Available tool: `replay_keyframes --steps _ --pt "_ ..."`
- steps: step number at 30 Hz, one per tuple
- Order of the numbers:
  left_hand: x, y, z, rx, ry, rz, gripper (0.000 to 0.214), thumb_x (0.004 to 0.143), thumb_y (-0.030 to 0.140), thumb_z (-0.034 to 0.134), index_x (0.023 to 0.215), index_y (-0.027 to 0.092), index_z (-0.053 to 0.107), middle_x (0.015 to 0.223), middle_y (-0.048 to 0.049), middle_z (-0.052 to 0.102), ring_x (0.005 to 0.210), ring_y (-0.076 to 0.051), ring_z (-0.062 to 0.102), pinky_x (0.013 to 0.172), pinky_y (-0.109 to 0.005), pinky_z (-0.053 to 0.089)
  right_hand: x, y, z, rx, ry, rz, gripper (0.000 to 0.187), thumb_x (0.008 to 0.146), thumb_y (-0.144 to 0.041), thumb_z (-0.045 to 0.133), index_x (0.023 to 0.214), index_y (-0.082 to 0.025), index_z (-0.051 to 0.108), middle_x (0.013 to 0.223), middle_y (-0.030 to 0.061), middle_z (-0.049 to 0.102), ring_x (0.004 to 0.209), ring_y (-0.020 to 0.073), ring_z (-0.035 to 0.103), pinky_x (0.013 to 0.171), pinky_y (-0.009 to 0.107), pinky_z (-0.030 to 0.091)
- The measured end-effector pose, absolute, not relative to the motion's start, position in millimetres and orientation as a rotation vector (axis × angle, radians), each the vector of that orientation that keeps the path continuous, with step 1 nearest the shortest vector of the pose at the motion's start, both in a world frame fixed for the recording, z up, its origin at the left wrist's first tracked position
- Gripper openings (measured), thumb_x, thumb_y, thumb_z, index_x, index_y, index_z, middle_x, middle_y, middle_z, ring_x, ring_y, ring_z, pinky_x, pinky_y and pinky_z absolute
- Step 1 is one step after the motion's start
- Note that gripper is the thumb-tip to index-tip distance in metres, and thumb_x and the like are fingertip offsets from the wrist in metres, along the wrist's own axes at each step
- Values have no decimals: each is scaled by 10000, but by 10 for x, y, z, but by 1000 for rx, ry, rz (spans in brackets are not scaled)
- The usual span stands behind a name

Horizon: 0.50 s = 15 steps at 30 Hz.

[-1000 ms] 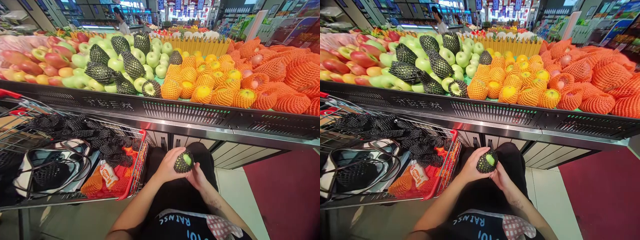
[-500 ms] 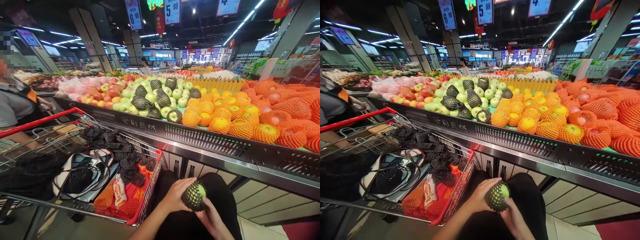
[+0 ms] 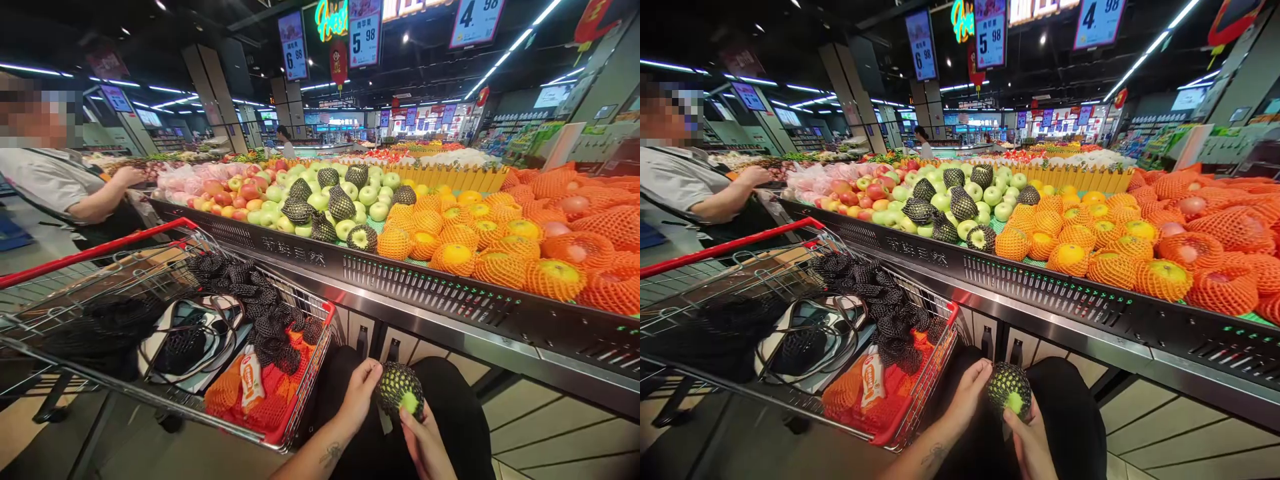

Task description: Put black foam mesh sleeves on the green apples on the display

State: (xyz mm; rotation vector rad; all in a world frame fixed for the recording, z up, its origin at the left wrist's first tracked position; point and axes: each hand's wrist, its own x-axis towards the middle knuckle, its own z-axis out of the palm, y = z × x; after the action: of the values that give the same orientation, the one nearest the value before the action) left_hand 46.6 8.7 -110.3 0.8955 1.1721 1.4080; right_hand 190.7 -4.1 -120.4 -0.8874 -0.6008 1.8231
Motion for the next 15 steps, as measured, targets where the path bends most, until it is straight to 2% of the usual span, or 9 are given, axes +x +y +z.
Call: replay_keyframes --steps 4,7,9,11,13,15 --pt "541 123 -1156 906 1253 1481 524 817 696 536 682 202 419 645 52 368 619 -114 365 603 -245 337 1893 -89 -1193 -861 -525 1892 545 623 -335 871 1131 -274 682 1030 66 775 1100 328 661 990 493 498" --pt "652 164 -1254 929 1264 1504 524 861 696 454 675 213 376 632 52 360 586 -111 367 566 -245 344 1901 -97 -1249 -843 -489 1902 486 624 -359 865 1072 -260 706 1021 68 781 1082 330 670 968 488 511" --pt "691 183 -1287 996 1270 1479 523 873 690 432 666 212 381 620 47 379 577 -116 400 559 -252 371 1916 -76 -1257 -890 -464 1865 432 613 -381 867 1000 -253 724 966 55 790 1043 321 685 947 472 523" --pt "668 182 -1257 1045 1282 1439 494 869 669 470 717 200 461 658 28 459 634 -137 481 619 -271 433 1943 -28 -1208 -976 -441 1794 369 597 -420 865 900 -254 737 870 29 795 975 299 703 902 428 544" --pt "586 169 -1158 1118 1262 1454 479 881 654 469 921 186 562 852 -32 590 828 -184 584 771 -322 491 1978 46 -1102 -1054 -454 1723 300 606 -435 851 826 -265 740 817 -8 790 908 264 710 848 366 555" --pt "481 161 -1015 1323 1151 1481 600 870 687 453 1198 190 529 1197 -123 587 1122 -256 573 945 -411 477 2012 134 -967 -1017 -544 1702 255 662 -414 824 848 -260 739 862 -9 789 940 260 698 855 356 542"
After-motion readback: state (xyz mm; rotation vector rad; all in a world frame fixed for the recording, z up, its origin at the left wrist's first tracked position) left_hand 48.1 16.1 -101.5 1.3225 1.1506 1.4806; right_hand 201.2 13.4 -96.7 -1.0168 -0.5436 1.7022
